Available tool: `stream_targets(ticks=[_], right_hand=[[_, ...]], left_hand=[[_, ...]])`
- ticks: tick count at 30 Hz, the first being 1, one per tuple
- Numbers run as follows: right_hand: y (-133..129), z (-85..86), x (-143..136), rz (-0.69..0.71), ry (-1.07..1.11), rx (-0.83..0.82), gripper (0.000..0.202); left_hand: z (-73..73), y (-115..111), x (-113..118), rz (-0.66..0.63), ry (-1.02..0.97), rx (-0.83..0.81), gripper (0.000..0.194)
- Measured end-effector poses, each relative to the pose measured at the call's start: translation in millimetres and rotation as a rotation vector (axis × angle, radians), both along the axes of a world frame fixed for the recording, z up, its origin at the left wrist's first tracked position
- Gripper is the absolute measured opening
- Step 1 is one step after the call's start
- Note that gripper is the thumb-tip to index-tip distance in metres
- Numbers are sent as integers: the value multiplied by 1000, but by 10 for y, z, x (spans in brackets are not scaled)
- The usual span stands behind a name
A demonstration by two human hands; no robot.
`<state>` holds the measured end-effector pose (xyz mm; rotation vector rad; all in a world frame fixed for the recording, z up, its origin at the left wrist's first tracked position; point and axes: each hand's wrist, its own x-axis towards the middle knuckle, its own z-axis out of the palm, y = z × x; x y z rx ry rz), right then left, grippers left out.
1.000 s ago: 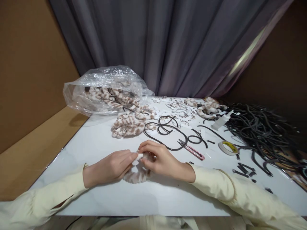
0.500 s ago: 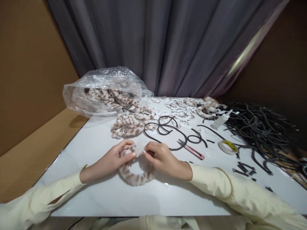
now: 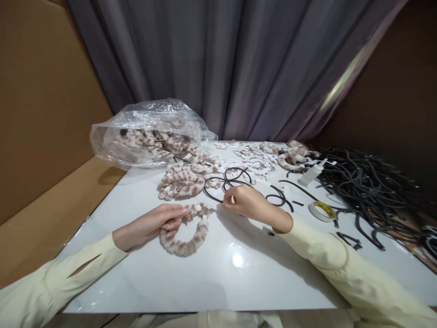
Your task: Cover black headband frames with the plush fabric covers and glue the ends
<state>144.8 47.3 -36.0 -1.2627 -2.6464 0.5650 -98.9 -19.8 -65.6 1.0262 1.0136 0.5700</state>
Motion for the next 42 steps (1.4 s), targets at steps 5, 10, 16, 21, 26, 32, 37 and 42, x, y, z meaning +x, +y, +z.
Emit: stream_targets(ticks=[5, 10, 16, 21, 26, 32, 37, 42], right_hand=[[105, -141, 51, 65, -22, 80, 8], [213, -131, 115, 64, 139, -120, 28], [281, 114, 195, -65, 624, -664, 16], [335, 328, 311, -224, 836, -786, 14], [337, 542, 443, -229, 1022, -722, 26], [310, 690, 577, -148, 1062, -677, 46], [309, 747, 645, -82, 1025, -541, 55], [310, 722, 667, 34, 1017, -529, 68]], left_hand=[[16, 13, -7, -22, 8, 24, 31], [-14, 32, -17, -47, -29, 22, 29], [-14, 19, -21, -49, -32, 15, 28], [17, 15, 1, -58, -23, 5, 28], [30, 31, 4, -50, -17, 4, 27], [-1, 35, -24, -57, 10, 16, 28], [-19, 46, -36, -62, -5, 11, 28], [-26, 57, -43, -62, -21, 20, 26]])
